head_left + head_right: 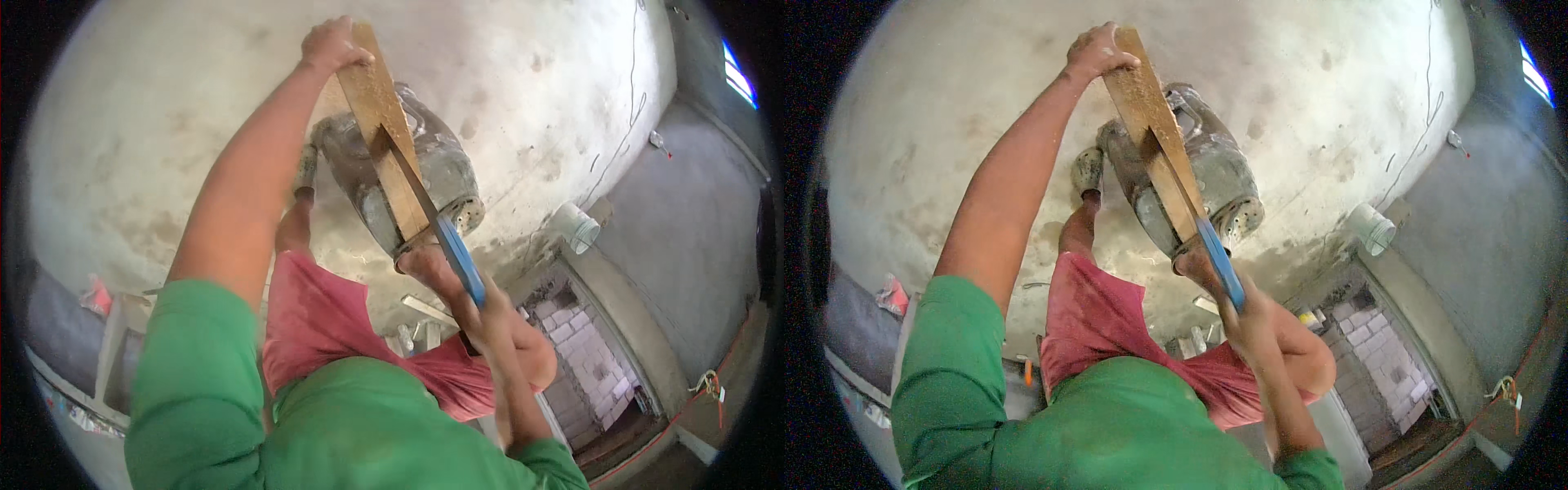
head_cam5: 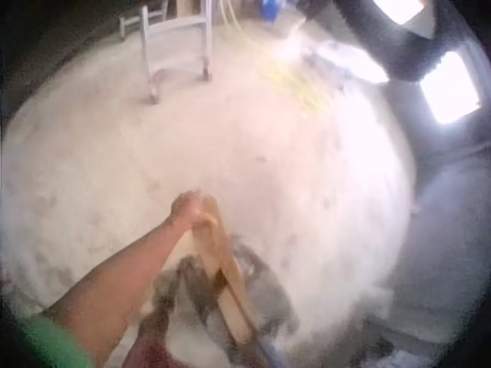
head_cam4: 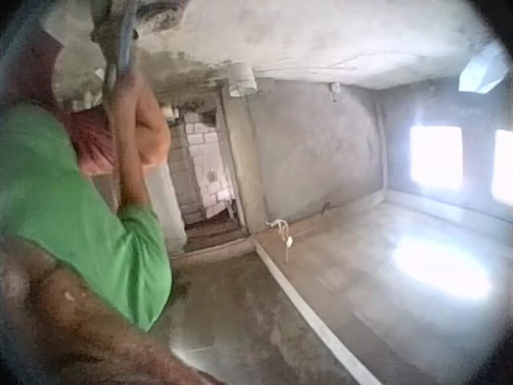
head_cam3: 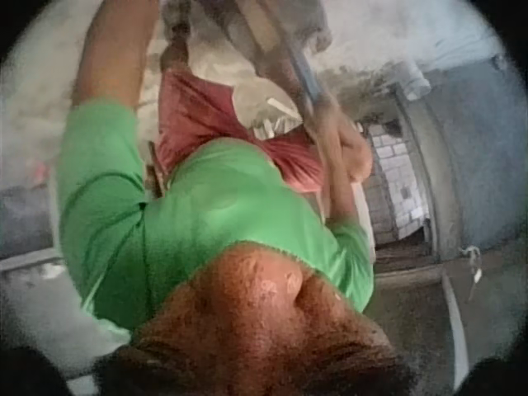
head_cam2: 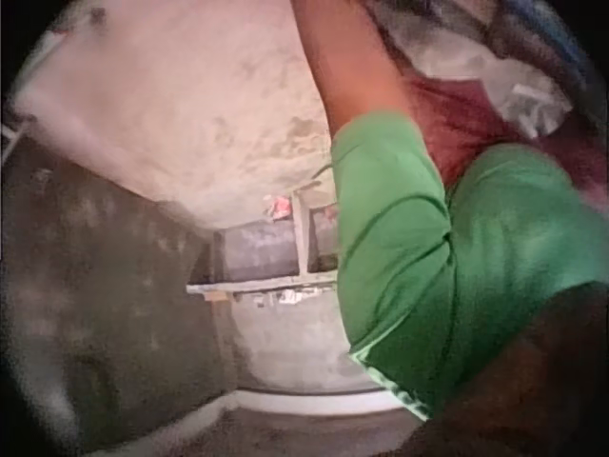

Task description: The person marks a wooden board with a pencil and cuts it using a hand saw.

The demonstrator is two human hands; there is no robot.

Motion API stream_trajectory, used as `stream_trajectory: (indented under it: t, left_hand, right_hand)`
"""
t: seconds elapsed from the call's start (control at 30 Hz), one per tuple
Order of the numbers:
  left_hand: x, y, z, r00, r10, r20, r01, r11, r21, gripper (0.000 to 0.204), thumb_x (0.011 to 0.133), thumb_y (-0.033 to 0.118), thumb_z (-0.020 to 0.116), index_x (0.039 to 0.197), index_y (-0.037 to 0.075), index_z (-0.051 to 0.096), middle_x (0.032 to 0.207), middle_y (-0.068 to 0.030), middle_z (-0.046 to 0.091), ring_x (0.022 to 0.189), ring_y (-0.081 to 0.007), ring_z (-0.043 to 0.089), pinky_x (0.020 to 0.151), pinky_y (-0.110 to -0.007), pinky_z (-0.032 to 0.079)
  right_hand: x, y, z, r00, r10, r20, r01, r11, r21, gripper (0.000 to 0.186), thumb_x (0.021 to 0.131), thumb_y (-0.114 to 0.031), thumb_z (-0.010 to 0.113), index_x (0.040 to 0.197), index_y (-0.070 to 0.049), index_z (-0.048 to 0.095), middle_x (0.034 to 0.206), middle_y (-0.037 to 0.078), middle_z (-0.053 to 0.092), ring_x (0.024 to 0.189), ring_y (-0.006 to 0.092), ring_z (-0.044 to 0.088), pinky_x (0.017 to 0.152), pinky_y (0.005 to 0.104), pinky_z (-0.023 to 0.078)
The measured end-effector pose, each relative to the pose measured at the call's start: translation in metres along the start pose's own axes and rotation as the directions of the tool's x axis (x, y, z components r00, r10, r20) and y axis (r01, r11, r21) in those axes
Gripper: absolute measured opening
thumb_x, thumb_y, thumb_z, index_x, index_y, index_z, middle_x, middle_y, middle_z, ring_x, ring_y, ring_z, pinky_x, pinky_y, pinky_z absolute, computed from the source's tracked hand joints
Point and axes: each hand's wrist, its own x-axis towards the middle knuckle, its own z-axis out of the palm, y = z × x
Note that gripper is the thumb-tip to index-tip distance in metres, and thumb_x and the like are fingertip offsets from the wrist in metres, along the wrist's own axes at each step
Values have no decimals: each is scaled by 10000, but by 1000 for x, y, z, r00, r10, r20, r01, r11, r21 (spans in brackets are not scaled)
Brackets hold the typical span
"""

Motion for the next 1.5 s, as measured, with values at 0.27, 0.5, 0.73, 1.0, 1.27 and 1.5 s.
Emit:
stream_trajectory:
  t: [0.27,0.5,0.73,1.0,1.27,1.5]
  left_hand:
    - [-2,6,-16,998,-62,20,62,998,-1,885,562,528,878,1245,65,557,1147,-203,681,1100,-366,660,899,-498,529]
    - [-35,29,-18,997,-13,-71,26,981,192,900,642,476,853,1359,112,450,1180,-191,618,1170,-407,548,909,-573,485]
    - [-49,22,-4,987,138,-84,-115,967,228,704,664,463,831,1285,217,608,1256,-156,510,1214,-359,483,908,-565,457]
    - [-46,41,-14,999,-42,-25,48,927,372,668,646,439,806,1244,201,629,1243,-137,492,1208,-344,484,908,-553,463]
    - [-36,61,3,999,-10,-46,25,942,335,624,638,415,818,1204,216,645,1210,-140,509,1187,-360,487,880,-548,474]
    - [-40,32,2,995,53,-87,-21,942,334,729,570,470,877,1207,206,643,1223,-142,509,1160,-352,500,861,-545,488]
  right_hand:
    - [158,-18,95,981,-189,-44,189,982,10,389,917,-209,639,1263,-34,602,884,280,638,805,374,678,764,397,524]
    - [172,-31,82,973,-227,-30,224,971,-85,351,910,-213,626,1213,-36,621,909,282,663,874,421,670,781,454,520]
    - [176,-49,76,973,-231,-13,225,958,-177,297,912,-218,612,1149,-38,631,908,302,656,904,487,648,779,504,515]
    - [-45,16,-31,999,-32,32,35,994,-101,433,899,-87,598,1327,-27,576,1007,248,686,941,272,720,825,359,531]
    - [95,20,56,993,-87,-84,75,988,-133,362,926,-192,616,1245,-23,609,885,253,665,816,352,693,736,383,524]
    - [38,18,37,981,-175,-82,171,984,-59,358,944,-160,612,1278,-34,589,929,279,660,848,409,681,764,391,529]
